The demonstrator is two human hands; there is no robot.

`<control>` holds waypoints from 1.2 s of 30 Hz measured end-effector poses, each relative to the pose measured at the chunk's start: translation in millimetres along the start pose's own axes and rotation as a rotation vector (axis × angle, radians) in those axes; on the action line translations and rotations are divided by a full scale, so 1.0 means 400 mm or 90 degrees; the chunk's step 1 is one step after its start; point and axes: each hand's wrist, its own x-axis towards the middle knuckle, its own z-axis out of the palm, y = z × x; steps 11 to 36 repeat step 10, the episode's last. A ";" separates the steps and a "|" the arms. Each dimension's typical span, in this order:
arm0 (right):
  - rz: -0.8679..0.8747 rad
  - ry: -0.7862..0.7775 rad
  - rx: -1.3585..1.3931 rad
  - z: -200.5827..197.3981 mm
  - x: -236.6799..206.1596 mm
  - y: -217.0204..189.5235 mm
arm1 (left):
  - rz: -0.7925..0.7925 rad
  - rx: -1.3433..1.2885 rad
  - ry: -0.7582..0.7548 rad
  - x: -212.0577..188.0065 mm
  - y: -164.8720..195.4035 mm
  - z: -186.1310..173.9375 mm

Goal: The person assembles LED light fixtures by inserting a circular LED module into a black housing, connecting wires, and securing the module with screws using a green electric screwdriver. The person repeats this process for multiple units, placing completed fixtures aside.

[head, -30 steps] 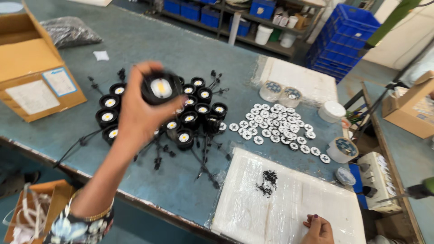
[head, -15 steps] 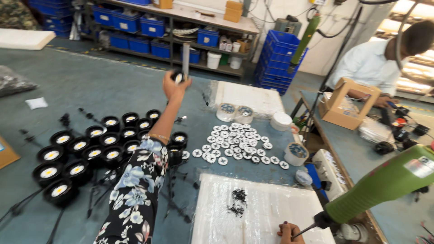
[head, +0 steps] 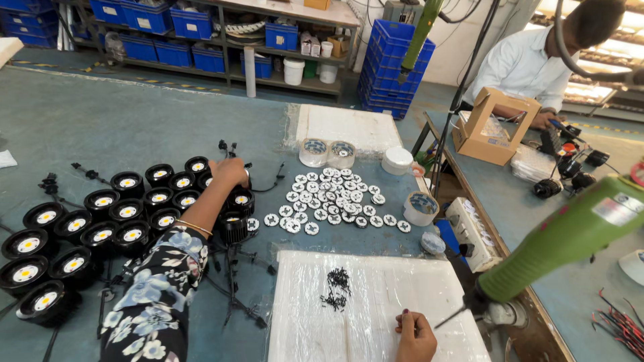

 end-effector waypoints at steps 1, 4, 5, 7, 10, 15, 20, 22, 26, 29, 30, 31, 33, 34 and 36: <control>-0.017 -0.009 0.015 -0.005 -0.004 0.004 | 0.019 -0.001 0.020 -0.002 0.006 -0.005; -0.046 -0.026 0.064 -0.019 -0.013 0.010 | 0.106 -0.013 0.008 -0.041 0.063 -0.040; -0.053 -0.032 0.065 -0.024 -0.020 0.009 | 0.149 -0.019 -0.045 -0.076 0.094 -0.063; -0.063 -0.032 0.064 -0.033 -0.039 0.004 | 0.410 -0.043 -0.047 -0.204 0.138 -0.070; 0.002 -0.059 -0.005 -0.055 -0.066 -0.013 | 0.625 -0.093 -0.184 -0.612 0.283 0.068; 0.002 -0.059 -0.005 -0.055 -0.066 -0.013 | 0.625 -0.093 -0.184 -0.612 0.283 0.068; 0.002 -0.059 -0.005 -0.055 -0.066 -0.013 | 0.625 -0.093 -0.184 -0.612 0.283 0.068; 0.002 -0.059 -0.005 -0.055 -0.066 -0.013 | 0.625 -0.093 -0.184 -0.612 0.283 0.068; 0.002 -0.059 -0.005 -0.055 -0.066 -0.013 | 0.625 -0.093 -0.184 -0.612 0.283 0.068; 0.002 -0.059 -0.005 -0.055 -0.066 -0.013 | 0.625 -0.093 -0.184 -0.612 0.283 0.068; 0.002 -0.059 -0.005 -0.055 -0.066 -0.013 | 0.625 -0.093 -0.184 -0.612 0.283 0.068; 0.002 -0.059 -0.005 -0.055 -0.066 -0.013 | 0.625 -0.093 -0.184 -0.612 0.283 0.068; 0.002 -0.059 -0.005 -0.055 -0.066 -0.013 | 0.625 -0.093 -0.184 -0.612 0.283 0.068; 0.002 -0.059 -0.005 -0.055 -0.066 -0.013 | 0.625 -0.093 -0.184 -0.612 0.283 0.068; 0.002 -0.059 -0.005 -0.055 -0.066 -0.013 | 0.625 -0.093 -0.184 -0.612 0.283 0.068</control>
